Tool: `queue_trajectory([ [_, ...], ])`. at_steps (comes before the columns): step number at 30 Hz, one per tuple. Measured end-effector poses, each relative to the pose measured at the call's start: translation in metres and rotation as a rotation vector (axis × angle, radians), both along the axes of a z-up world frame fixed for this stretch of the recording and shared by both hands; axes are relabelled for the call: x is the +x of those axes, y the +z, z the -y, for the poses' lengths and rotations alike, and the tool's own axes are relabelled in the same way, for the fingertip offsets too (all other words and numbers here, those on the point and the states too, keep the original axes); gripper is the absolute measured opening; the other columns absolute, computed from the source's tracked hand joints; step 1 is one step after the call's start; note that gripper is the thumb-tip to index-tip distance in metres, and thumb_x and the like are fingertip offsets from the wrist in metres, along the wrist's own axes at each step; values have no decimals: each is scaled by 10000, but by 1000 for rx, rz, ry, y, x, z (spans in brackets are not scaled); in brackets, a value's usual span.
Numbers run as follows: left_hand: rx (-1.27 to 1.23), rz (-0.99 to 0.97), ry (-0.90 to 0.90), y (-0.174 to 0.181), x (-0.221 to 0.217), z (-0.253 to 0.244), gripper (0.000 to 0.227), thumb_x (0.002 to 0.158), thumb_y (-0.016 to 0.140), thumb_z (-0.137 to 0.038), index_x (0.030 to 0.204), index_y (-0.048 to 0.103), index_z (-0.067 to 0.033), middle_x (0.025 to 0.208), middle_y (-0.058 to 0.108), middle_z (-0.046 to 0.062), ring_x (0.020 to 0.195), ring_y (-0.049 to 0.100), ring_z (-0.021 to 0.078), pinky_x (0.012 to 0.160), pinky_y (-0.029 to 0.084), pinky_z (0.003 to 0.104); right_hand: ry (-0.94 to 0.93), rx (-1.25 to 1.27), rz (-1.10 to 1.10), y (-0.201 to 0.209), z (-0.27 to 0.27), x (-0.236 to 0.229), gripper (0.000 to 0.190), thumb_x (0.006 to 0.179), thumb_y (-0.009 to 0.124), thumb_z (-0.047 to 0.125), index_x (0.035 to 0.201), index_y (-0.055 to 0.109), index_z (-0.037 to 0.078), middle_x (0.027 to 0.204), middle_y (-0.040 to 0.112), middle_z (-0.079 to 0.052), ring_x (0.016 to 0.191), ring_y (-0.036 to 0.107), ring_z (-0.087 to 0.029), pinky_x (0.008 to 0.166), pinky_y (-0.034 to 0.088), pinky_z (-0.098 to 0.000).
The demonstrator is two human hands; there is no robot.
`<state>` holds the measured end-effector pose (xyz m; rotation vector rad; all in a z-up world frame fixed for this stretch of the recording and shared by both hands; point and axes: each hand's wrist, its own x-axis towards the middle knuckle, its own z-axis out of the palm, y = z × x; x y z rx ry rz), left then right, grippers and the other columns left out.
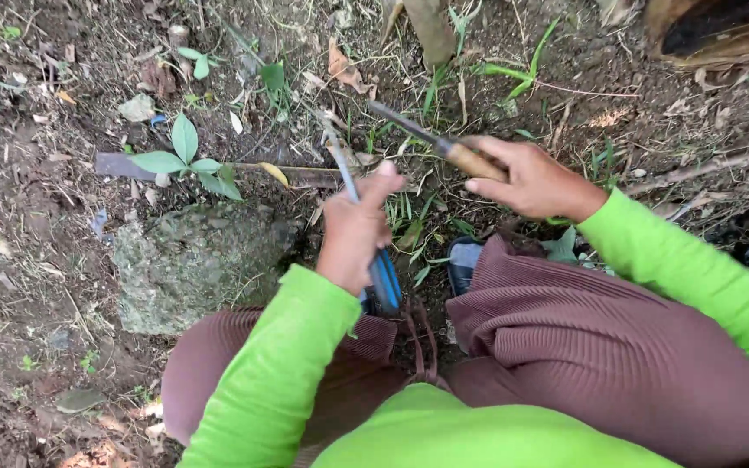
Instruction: The recorder is shown planting cassava stems in a garden, using a machete, garden trowel, and shears to clear weeds and dig holes.
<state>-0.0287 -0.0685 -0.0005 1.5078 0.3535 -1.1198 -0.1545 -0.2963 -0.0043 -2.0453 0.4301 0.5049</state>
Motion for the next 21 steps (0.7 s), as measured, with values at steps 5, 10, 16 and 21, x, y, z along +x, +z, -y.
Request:
queue_trajectory([
  [5,-87,-83,53,2,-20,14,451,886,759,-449,935,740,-2,558,507,-45,369,383,65,347,317,259,416,-174,375,38,-21,40,576,920,685,259,1430,520,48,993,643,-165,803,658,-288,679,546,-438],
  [10,-39,-74,312,-8,-2,11,307,904,689,-363,849,643,-64,589,617,-20,352,437,98,330,339,277,449,117,438,-2,-2,71,345,1086,576,213,1424,559,147,1171,699,-104,937,737,-233,816,605,-387],
  [16,-177,35,399,11,27,-3,255,963,649,-259,834,648,-40,571,568,15,384,470,109,364,378,284,591,-539,105,-75,-2,71,666,917,676,334,1524,494,127,1554,475,-166,872,703,-303,699,594,-395],
  [21,-176,14,303,22,30,-10,332,975,619,-324,908,712,-13,753,730,34,456,512,68,407,364,230,853,-689,119,-184,20,4,156,923,677,134,1060,666,59,1058,653,-108,945,694,-269,782,590,-434],
])
